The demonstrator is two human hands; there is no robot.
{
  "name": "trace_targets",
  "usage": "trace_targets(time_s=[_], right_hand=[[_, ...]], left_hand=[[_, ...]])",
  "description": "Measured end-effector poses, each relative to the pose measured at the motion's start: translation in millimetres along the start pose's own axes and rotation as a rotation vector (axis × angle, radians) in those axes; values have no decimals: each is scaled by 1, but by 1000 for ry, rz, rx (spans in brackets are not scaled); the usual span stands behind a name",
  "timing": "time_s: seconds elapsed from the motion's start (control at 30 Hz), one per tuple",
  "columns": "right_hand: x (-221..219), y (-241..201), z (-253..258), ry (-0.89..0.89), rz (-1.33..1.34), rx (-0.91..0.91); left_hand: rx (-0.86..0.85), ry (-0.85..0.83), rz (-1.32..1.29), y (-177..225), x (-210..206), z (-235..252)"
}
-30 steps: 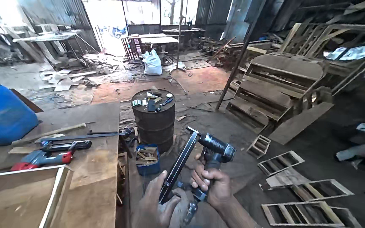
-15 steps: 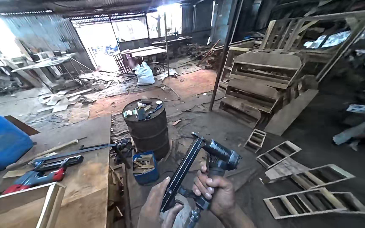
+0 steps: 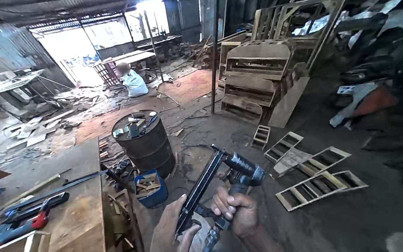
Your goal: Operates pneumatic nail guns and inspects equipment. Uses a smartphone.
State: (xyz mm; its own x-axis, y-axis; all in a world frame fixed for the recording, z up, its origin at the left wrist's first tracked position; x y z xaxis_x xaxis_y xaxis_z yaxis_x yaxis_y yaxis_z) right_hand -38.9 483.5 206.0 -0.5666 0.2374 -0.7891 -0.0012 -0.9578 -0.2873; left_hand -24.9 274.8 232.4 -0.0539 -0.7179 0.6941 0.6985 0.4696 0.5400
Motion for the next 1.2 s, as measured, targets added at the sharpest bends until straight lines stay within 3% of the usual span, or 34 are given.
trace_targets(time_s=[0.47,0.53,0.6,0.67,0.73,0.8,0.93,1.07,1.2], right_hand=[[14,-7,8,58,-59,8],[22,-19,8,138,-303,-57],[30,-33,6,299,-772,-217],[37,-40,0,426,-1330,-512],[51,-37,-3,408,-1685,-949],[75,-25,-21,345,-1761,-1225],[99,0,-53,367,-1766,-1376],[104,16,-58,284,-1792,-1379],[111,20,-52,197,-1840,-1405]], left_hand=[[36,-27,-33,-16,-13,12],[218,-209,-29,-25,-23,16],[455,-601,-4,-43,-41,8],[610,-1009,-3,-63,-63,-16],[731,-1173,-171,-77,-72,-35],[820,-1074,-330,-82,-69,-49],[872,-778,-257,-93,-68,-73],[1029,-821,-336,-102,-74,-92],[1040,-859,-327,-103,-76,-85]])
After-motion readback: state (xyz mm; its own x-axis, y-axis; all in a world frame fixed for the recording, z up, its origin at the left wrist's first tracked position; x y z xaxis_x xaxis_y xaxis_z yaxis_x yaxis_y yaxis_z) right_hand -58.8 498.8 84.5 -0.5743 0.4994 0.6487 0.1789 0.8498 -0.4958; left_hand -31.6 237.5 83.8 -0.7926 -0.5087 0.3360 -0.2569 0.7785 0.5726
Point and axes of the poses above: each hand's wrist, its own z-axis towards the middle knuckle, its own x-axis out of the back of the hand, y = z × x, the point moved 2 cm from there along z, towards the middle knuckle, and after that the axes turned 11 degrees about -y, right-handed, at the moved point
